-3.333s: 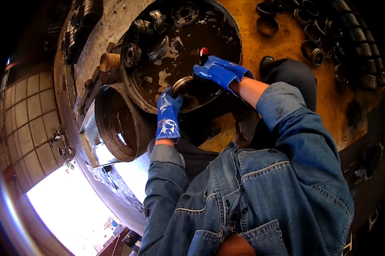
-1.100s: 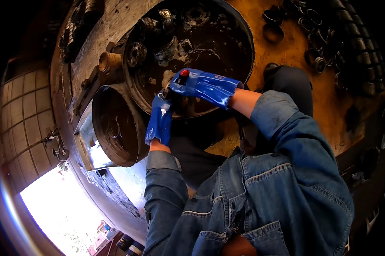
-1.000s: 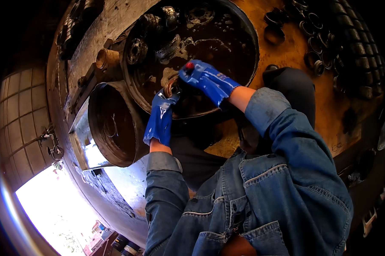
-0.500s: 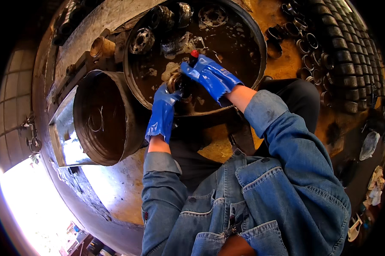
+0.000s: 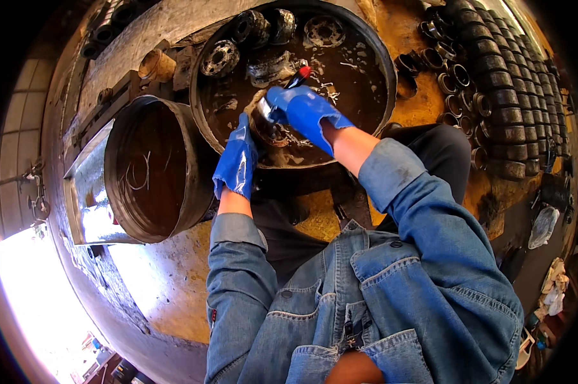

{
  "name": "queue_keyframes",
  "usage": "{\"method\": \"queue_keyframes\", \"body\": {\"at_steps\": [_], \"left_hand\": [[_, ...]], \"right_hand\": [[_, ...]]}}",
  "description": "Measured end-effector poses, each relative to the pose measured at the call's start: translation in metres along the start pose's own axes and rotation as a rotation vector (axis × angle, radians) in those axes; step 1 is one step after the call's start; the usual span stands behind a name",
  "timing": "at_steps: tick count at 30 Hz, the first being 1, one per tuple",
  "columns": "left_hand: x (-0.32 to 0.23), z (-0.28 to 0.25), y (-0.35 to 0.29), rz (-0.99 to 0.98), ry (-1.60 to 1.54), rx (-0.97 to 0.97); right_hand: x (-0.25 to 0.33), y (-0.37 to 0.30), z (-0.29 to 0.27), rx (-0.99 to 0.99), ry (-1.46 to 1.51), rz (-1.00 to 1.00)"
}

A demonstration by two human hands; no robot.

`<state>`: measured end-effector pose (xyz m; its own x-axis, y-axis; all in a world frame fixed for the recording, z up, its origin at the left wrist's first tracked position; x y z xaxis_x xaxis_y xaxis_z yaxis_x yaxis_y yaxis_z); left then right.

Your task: The person scrubs small metal rings and cylindrical parts with a red-handled brush while wearing blue gloves. They repeatedly dip the parts into a dark liquid in a basin to remove grime and then place the cleaned items onto a nearby surface.

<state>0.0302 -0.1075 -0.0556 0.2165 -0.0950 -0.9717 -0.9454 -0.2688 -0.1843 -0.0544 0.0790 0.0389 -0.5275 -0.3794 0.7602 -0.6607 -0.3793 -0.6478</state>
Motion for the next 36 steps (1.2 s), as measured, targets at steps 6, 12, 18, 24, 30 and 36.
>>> {"method": "queue_keyframes", "body": {"at_steps": [6,12,18,24,30,36], "left_hand": [[-0.021,-0.008,-0.028,0.326,0.686,0.080],[-0.040,-0.002,-0.041,0.468,0.953,0.078],[-0.033,-0.004,-0.028,0.393,0.877,0.133],[-0.019,0.000,-0.015,0.367,0.926,0.177],[-0.014,0.000,-0.014,0.424,0.658,0.098],[0.031,-0.013,0.007,-0.047,0.010,-0.125]], "right_hand": [[-0.052,0.000,0.008,-0.039,-0.529,-0.352],[-0.087,0.020,-0.017,-0.240,-0.728,-0.133],[-0.024,-0.016,-0.006,0.048,-0.496,-0.360],[-0.082,0.025,-0.006,-0.020,-0.492,-0.148],[-0.078,0.051,-0.026,-0.279,-0.839,-0.123],[-0.057,0.037,-0.020,0.075,-0.430,-0.326]]}}
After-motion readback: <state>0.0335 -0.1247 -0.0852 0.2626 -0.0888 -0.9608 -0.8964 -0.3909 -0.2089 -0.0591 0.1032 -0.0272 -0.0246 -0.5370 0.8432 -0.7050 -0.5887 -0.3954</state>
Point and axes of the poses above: each hand's wrist, its own y-axis towards the middle knuckle, its own z-axis out of the palm, x = y × z, the point moved 2 cm from there along y, towards the middle knuckle, and after that the axes turned 13 degrees about z, right-handed, at the moved point
